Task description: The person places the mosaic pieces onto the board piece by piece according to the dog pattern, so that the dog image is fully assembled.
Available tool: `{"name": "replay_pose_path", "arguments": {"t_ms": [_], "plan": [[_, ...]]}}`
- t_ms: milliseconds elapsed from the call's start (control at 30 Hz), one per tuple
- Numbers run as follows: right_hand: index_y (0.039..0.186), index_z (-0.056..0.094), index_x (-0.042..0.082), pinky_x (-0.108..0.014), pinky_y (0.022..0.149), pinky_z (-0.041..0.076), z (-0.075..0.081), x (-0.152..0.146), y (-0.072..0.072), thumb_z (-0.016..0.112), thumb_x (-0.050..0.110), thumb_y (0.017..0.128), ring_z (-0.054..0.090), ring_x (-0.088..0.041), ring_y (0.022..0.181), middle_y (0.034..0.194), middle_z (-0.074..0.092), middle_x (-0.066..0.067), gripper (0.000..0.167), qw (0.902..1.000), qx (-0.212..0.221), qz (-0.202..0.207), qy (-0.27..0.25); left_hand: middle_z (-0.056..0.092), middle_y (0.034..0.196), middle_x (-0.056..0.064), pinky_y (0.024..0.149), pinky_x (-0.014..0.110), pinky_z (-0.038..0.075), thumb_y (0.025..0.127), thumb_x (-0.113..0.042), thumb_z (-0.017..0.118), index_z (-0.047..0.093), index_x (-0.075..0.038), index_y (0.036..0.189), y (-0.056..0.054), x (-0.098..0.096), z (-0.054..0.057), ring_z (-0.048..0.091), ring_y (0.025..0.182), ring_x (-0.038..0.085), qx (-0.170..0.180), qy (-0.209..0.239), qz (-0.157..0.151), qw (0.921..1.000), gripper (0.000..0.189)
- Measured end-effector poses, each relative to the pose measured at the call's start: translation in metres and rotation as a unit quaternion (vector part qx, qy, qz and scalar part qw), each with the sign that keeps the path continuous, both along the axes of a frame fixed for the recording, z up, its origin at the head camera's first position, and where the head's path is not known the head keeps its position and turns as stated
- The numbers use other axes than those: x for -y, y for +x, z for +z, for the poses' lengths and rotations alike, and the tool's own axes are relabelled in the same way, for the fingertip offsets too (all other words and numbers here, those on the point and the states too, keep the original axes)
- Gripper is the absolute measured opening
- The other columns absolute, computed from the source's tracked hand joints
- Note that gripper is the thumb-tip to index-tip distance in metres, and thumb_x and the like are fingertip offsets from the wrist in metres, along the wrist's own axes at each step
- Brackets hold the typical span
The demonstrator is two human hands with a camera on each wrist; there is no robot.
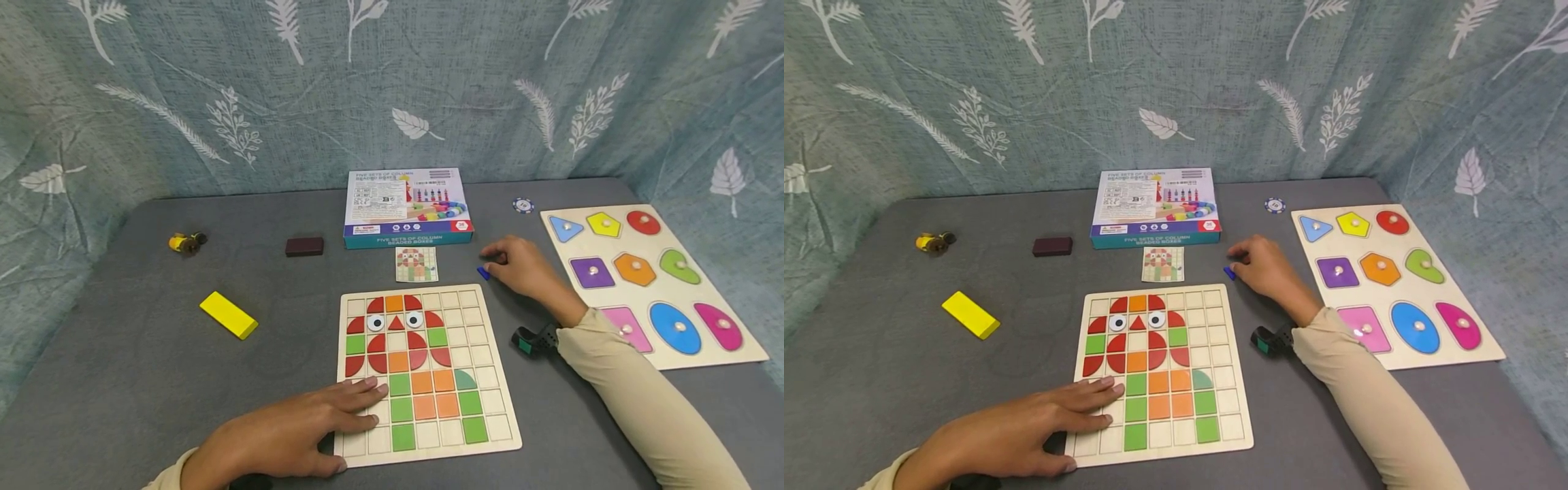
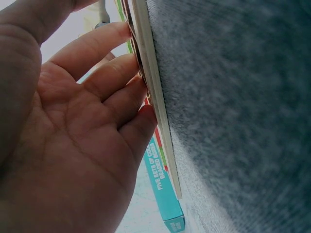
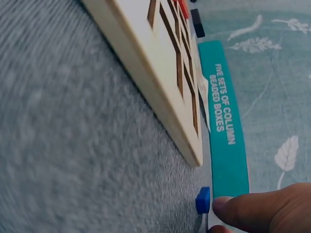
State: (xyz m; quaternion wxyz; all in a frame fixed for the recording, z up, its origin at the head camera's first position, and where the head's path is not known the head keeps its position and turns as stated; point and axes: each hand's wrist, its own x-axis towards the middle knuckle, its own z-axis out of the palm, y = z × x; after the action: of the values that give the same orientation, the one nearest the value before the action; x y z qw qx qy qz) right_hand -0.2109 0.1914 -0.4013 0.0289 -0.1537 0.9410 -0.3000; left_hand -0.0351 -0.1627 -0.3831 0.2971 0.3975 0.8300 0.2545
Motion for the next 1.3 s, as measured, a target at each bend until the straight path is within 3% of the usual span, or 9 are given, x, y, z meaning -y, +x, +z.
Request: {"name": "replay_pose_path", "arguments": {"t_ms": [167, 333, 467, 700, 1000, 1300], "plan": [[0.109, 0.071, -0.005, -0.045, 0.076, 0.048, 0.001, 0.003, 0.006, 0.065, 0.006, 0.091, 0.060, -0.030, 0.088, 0.102, 0.062, -0.019, 0.022, 0.9995, 0.003, 0.025, 0.022, 0.031, 0.156, -0.004, 0.109, 0.043, 0.034, 0.086, -0.020, 0.074, 0.056, -0.017, 0.139, 0.001, 0.000, 0.000, 0.024, 0.144, 0.023, 0.003, 0.002, 0.000, 1.0000, 0.056], [0.102, 0.073, -0.004, -0.044, 0.072, 0.047, 0.002, 0.004, 0.012, 0.060, -0.003, 0.090, 0.058, -0.027, 0.082, 0.096, 0.063, -0.016, 0.017, 0.9963, -0.016, 0.075, 0.039, 0.030, 0.156, -0.003, 0.108, 0.043, 0.034, 0.086, -0.020, 0.074, 0.056, -0.017, 0.139, 0.001, 0.000, 0.000, 0.024, 0.144, 0.023, 0.004, 0.002, 0.001, 1.0000, 0.056], [0.103, 0.072, -0.004, -0.047, 0.079, 0.049, 0.003, 0.005, 0.017, 0.057, -0.009, 0.089, 0.060, -0.031, 0.090, 0.097, 0.063, -0.016, 0.021, 0.9935, -0.024, 0.095, 0.058, 0.030, 0.156, -0.005, 0.108, 0.043, 0.035, 0.086, -0.020, 0.074, 0.056, -0.018, 0.139, 0.001, 0.000, -0.001, 0.024, 0.144, 0.023, 0.008, -0.003, 0.004, 1.0000, 0.056], [0.106, 0.070, -0.003, -0.049, 0.084, 0.046, 0.002, 0.002, 0.021, 0.052, -0.012, 0.091, 0.057, -0.033, 0.096, 0.101, 0.060, -0.017, 0.025, 0.9944, -0.018, 0.093, 0.047, 0.030, 0.156, -0.004, 0.107, 0.043, 0.036, 0.086, -0.020, 0.074, 0.055, -0.016, 0.139, 0.001, 0.000, -0.001, 0.024, 0.144, 0.023, 0.012, 0.001, 0.006, 0.9999, 0.057], [0.094, 0.071, 0.000, -0.052, 0.089, 0.043, -0.002, -0.008, 0.022, 0.051, -0.017, 0.088, 0.059, -0.035, 0.098, 0.096, 0.065, -0.015, 0.027, 0.9894, -0.104, 0.100, -0.007, 0.032, 0.155, -0.003, 0.106, 0.043, 0.037, 0.085, -0.020, 0.075, 0.056, -0.016, 0.139, 0.000, 0.000, -0.001, 0.026, 0.144, 0.024, 0.005, -0.001, 0.006, 1.0000, 0.057], [0.098, 0.070, -0.001, -0.047, 0.081, 0.045, -0.002, -0.013, 0.024, 0.050, -0.015, 0.092, 0.056, -0.031, 0.093, 0.098, 0.059, -0.015, 0.025, 0.9912, -0.092, 0.095, -0.006, 0.031, 0.156, -0.003, 0.107, 0.044, 0.036, 0.086, -0.020, 0.075, 0.056, -0.017, 0.139, 0.000, -0.001, -0.001, 0.025, 0.144, 0.024, 0.003, 0.003, 0.001, 1.0000, 0.056]]}}
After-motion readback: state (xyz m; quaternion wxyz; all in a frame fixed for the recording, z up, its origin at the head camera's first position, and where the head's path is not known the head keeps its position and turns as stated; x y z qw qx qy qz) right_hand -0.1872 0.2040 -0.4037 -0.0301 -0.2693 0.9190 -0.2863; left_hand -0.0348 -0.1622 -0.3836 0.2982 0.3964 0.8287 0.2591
